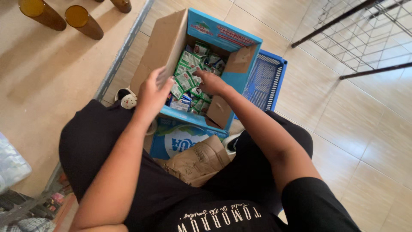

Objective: The person sits on the floor and transfers small packaged goods from a cardboard box into a blue plastic basket. They handle green, pink, and blue packets, placing them into the basket one by one or in small groups.

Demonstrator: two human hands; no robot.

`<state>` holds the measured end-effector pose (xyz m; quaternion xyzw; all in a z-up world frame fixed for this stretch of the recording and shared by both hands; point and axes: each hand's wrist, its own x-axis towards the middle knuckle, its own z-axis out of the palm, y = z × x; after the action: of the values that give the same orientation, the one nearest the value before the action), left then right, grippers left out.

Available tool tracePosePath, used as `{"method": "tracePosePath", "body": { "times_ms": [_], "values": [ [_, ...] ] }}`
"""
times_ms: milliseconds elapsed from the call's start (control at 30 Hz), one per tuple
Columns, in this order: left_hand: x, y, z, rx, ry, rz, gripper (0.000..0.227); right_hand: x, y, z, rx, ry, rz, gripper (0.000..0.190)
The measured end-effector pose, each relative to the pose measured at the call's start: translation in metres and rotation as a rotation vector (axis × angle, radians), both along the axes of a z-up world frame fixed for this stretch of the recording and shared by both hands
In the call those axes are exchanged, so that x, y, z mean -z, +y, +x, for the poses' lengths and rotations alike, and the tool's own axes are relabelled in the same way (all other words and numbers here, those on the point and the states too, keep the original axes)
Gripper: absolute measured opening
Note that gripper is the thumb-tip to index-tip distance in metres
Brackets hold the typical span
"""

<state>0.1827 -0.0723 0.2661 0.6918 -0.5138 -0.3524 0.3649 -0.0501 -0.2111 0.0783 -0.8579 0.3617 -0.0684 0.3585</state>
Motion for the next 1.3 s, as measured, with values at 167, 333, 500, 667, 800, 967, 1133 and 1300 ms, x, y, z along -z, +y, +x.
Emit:
{"method": "tracePosePath", "body": {
  "times_ms": [167, 333, 500, 667, 800, 967, 1133, 1300],
  "values": [
    [-0.003, -0.004, -0.005, -0.057, -0.167, -0.140, 0.048, 0.072, -0.041, 0.029, 0.487, -0.043, 0.444, 0.073],
    [-0.010, -0.003, -0.007, -0.059, -0.090, -0.132, 0.047, 0.145, -0.086, 0.045, 0.563, -0.298, 0.453, 0.075],
    [-0.012, -0.004, 0.001, -0.071, -0.107, -0.130, 0.046, 0.147, -0.090, 0.036, 0.699, -0.236, 0.684, 0.061],
    [-0.004, -0.008, -0.002, -0.075, -0.078, -0.094, 0.046, 0.058, -0.093, 0.034, 0.660, -0.459, 0.659, 0.037],
    [0.004, -0.015, -0.014, -0.058, -0.080, -0.226, 0.044, -0.059, -0.074, 0.026, 0.505, -0.629, 0.650, 0.019],
    [0.005, -0.019, -0.034, -0.022, -0.130, -0.526, 0.058, -0.198, -0.012, -0.014, 0.292, -0.948, 0.658, 0.018],
    [-0.011, -0.007, -0.044, 0.290, 0.297, -0.498, 0.058, -0.268, 0.075, -0.059, 0.181, -1.137, 0.676, 0.024],
    [-0.009, 0.011, -0.073, 0.464, 0.228, -0.470, 0.056, -0.289, 0.128, -0.080, 0.187, -1.285, 0.720, 0.024]
  ]
}}
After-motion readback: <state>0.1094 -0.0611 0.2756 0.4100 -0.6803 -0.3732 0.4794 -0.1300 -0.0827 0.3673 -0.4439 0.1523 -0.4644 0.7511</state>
